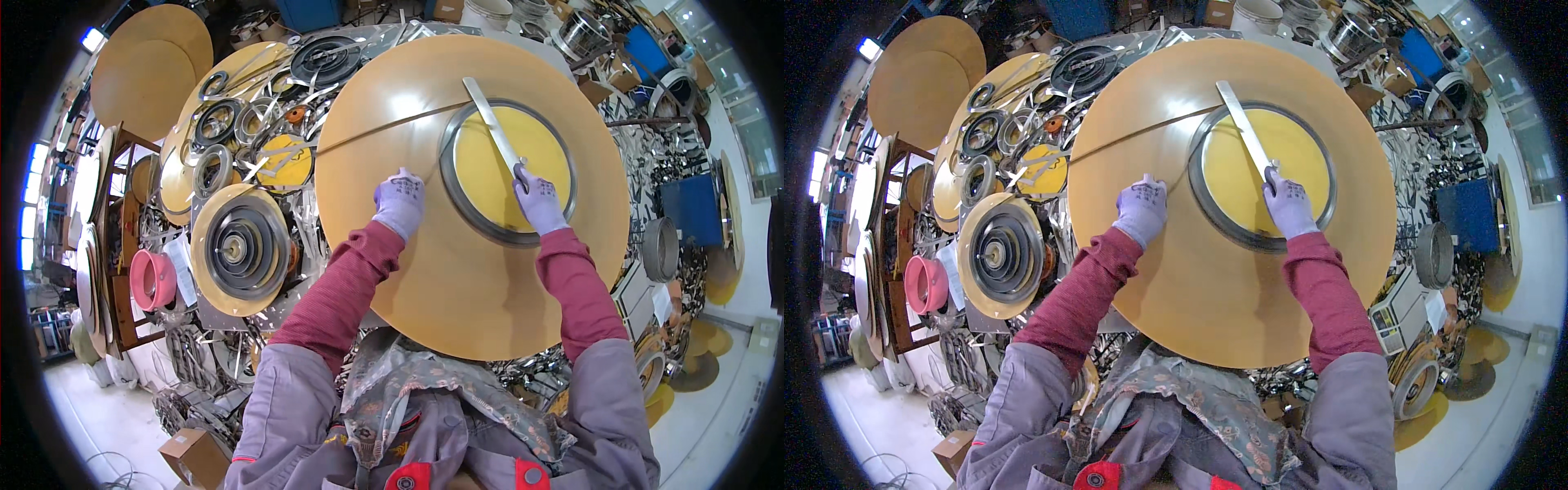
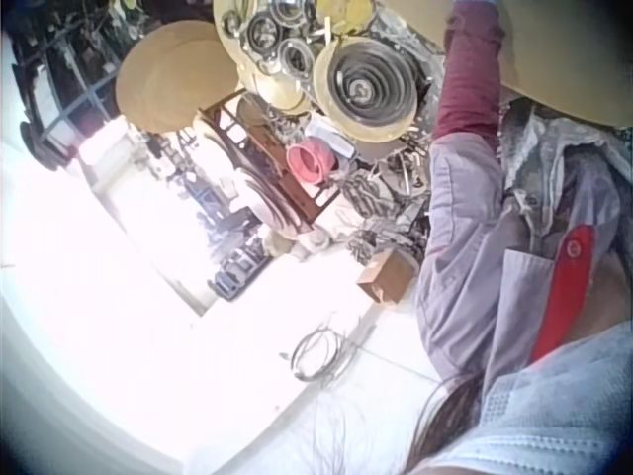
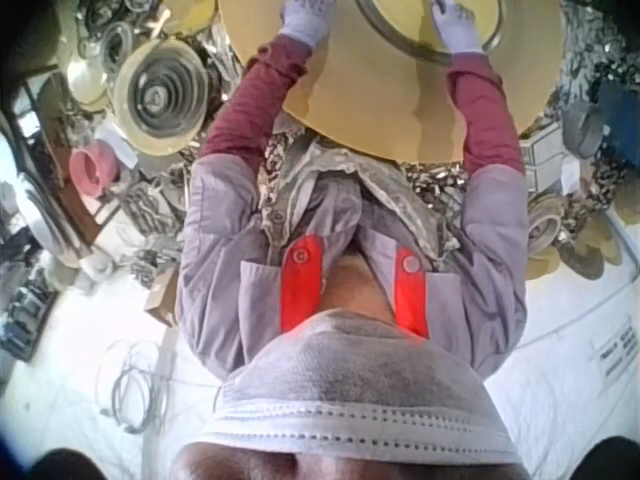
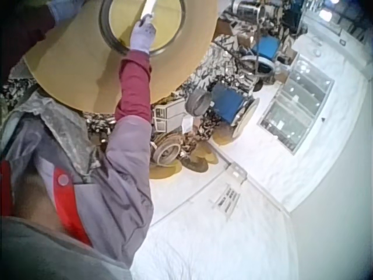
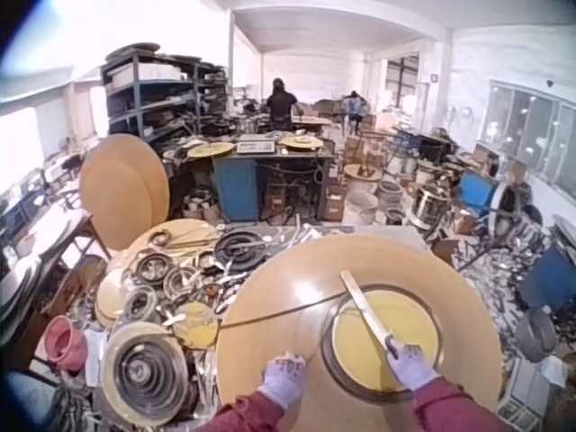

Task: The person uses a metal rod and a flat metal bar to press and shape a thin metal strip on a large yellow circular board. They repeatedly bend the strip into a spiral shape and then transfer the formed spiral to a stack of similar metal rings on the left side of the workspace.

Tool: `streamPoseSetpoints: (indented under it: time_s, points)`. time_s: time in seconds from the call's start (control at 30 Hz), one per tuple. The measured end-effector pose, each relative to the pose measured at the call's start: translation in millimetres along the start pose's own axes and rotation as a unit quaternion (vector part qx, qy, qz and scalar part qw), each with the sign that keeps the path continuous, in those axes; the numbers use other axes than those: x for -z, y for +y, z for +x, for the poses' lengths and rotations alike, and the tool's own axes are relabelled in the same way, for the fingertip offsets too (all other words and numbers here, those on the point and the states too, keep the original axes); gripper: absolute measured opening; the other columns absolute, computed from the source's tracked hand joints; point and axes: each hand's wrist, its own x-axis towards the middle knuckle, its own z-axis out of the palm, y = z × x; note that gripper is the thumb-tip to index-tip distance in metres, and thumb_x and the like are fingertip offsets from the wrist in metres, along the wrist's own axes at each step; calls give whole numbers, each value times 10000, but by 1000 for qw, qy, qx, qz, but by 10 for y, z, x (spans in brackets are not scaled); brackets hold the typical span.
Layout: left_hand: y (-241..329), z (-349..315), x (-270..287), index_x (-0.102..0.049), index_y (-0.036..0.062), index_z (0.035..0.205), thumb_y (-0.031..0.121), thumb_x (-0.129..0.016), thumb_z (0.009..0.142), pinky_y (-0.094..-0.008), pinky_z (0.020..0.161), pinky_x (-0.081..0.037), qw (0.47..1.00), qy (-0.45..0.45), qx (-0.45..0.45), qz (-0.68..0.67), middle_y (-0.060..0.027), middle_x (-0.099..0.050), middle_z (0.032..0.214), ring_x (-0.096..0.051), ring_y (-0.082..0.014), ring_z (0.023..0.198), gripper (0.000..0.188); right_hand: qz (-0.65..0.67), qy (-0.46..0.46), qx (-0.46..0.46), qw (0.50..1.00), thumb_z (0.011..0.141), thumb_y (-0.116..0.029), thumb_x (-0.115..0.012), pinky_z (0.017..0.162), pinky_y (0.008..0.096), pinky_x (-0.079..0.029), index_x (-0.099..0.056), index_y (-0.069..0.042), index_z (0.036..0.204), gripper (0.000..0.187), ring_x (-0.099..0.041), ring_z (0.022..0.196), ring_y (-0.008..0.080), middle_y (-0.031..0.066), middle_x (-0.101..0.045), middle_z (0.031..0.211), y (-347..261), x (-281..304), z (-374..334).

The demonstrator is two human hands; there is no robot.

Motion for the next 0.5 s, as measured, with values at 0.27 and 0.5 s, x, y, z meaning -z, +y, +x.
streamPoseSetpoints:
  time_s: [0.27,0.5]
  points:
    - [0,-66,-292,-581,120,1008,161,-566,818,-412,595,-531,997,78,-19,6,-76,-605,952,-641,-232,872,195,10,-42,-14,999,881,-235,-520,770,461,-473,-566,-83,1143,307,-614,829,364,217,-631,855,-65,60,-19]
    - [75,-346,-408,-582,90,1015,142,-561,820,-398,527,-516,995,85,-56,14,-44,-615,889,-647,-206,810,203,33,-30,-16,999,873,-238,-529,779,451,-475,-562,-74,1155,328,-620,816,358,210,-634,830,85,61,-81]
